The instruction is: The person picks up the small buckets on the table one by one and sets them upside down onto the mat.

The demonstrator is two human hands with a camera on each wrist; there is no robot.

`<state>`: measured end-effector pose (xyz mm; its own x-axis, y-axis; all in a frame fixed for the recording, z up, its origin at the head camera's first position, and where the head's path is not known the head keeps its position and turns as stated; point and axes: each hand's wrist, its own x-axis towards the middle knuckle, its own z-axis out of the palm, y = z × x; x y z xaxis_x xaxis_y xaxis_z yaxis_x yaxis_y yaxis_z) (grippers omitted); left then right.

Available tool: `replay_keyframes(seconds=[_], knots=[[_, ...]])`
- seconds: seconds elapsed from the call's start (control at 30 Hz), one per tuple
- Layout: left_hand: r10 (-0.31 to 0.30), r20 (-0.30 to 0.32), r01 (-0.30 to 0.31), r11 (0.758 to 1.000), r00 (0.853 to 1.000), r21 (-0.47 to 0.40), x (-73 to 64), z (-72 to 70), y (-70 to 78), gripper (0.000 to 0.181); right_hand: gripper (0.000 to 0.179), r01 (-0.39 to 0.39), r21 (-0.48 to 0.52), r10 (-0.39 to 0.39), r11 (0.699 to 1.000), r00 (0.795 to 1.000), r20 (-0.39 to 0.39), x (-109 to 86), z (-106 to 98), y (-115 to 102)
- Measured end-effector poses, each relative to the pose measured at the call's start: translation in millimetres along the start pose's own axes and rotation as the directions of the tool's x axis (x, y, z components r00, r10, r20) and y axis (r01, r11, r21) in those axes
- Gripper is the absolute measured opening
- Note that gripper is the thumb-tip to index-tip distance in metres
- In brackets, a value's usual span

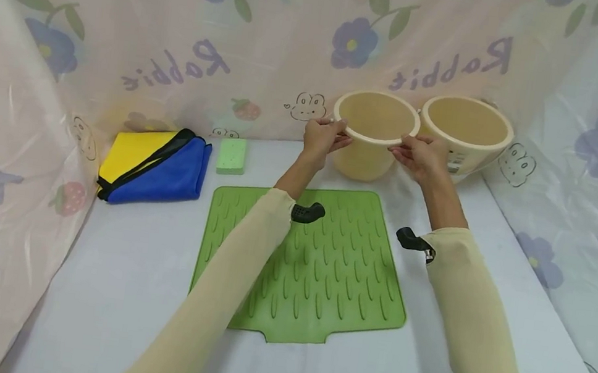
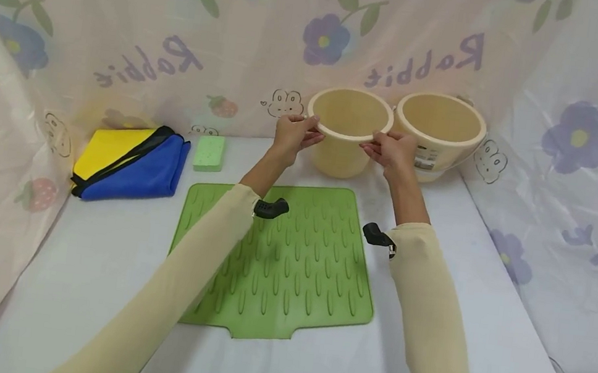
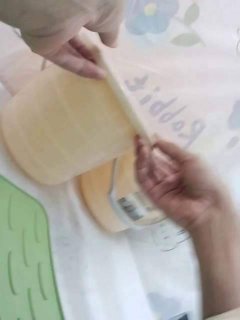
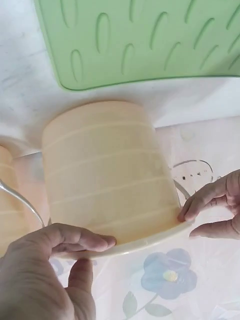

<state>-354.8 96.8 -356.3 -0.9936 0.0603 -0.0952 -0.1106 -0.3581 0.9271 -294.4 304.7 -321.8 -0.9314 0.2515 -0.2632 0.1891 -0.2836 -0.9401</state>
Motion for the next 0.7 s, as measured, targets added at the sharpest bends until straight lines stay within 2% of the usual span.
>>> replay_keyframes(seconds=[0.1,0.2,0.33,0.5,0.6,0.7], knots=[[-0.105,-0.034,0.104,0.994,0.994,-0.029,-4.6,1.8,8.4,0.018,0.016,-0.008,-0.003,0.008,1.000,1.000,0.003,-1.9,1.1,-1.9],[-0.209,-0.079,0.203,0.976,0.975,-0.073,-8.7,1.8,13.6,0.010,0.012,0.005,0.004,-0.005,1.000,1.000,0.000,-2.6,2.7,-2.1],[-0.270,-0.118,0.254,0.958,0.956,-0.135,-17.0,-1.2,22.7,0.009,0.012,0.067,0.018,-0.067,0.998,0.998,0.013,-8.5,8.2,-4.4],[-0.275,-0.125,0.252,0.952,0.953,-0.173,-28.3,-5.4,33.2,0.012,0.010,0.110,0.028,-0.111,0.994,0.993,0.038,-20.3,14.7,-8.5],[-0.258,-0.123,0.234,0.955,0.958,-0.183,-38.0,-6.9,38.8,0.013,0.006,0.105,0.008,-0.105,0.994,0.993,0.051,-28.8,17.7,-8.3],[-0.210,-0.127,0.187,0.967,0.969,-0.170,-49.5,-8.8,44.8,0.010,0.006,0.118,-0.029,-0.116,0.993,0.991,0.072,-38.2,20.0,-5.8]])
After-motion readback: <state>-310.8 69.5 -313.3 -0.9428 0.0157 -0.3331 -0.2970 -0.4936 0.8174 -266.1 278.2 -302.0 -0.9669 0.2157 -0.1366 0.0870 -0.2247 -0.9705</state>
